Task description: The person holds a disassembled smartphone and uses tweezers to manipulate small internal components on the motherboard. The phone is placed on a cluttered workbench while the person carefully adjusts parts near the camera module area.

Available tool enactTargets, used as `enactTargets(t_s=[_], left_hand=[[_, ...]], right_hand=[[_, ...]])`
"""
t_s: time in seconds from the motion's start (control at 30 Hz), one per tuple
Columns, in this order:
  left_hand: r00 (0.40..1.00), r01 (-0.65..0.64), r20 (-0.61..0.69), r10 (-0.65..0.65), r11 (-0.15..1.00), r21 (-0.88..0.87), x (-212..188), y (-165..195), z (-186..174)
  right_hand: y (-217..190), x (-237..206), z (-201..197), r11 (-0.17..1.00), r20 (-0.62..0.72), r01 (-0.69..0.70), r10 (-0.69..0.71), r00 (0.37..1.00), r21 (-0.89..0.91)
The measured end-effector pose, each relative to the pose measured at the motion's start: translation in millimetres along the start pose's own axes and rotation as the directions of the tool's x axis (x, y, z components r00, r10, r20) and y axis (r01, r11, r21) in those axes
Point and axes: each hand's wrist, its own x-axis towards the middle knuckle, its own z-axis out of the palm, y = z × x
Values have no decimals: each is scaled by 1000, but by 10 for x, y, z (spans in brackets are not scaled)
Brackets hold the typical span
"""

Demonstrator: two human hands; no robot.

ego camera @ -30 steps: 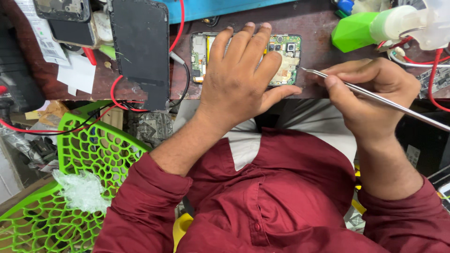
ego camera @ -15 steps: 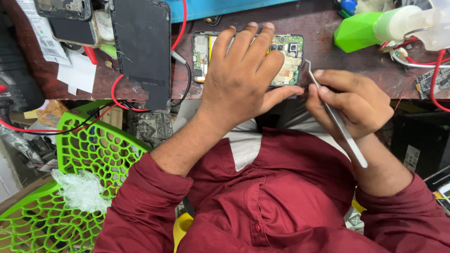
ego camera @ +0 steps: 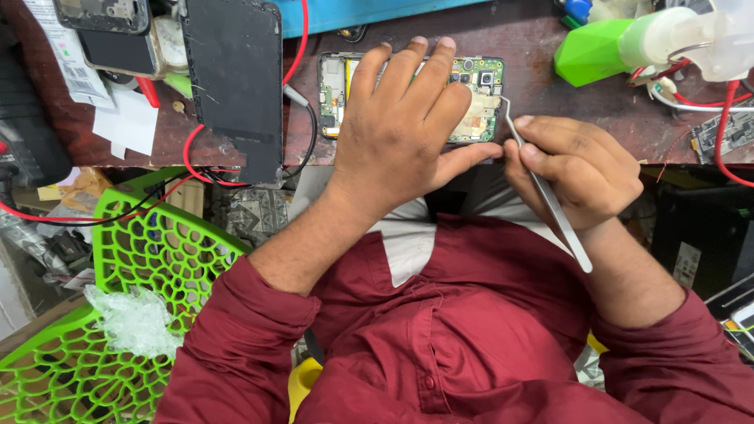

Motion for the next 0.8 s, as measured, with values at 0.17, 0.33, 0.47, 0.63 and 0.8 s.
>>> enactTargets(t_s=[0.17, 0.33, 0.47, 0.63, 0.8], left_hand=[[1000, 2, 0, -2, 1000, 3, -1, 2, -4], [1000, -1, -11, 1, 1000, 7, 4, 1, 5], [1000, 2, -14, -2, 1000, 3, -2, 6, 6], [1000, 1, -20, -1, 1000, 15, -13, 19, 27], [1000, 3, -10, -2, 1000, 31, -12, 25, 33]], right_hand=[[-19, -19, 22, 995, -17, -93, 94, 995, 32], [-53, 15, -6, 996, -23, -94, 94, 995, 8], [-52, -39, -37, 989, -8, -138, 138, 990, 49], [-93, -169, -109, 847, 46, -429, 438, 898, 313], [-77, -122, -186, 909, 83, -380, 371, 925, 171]])
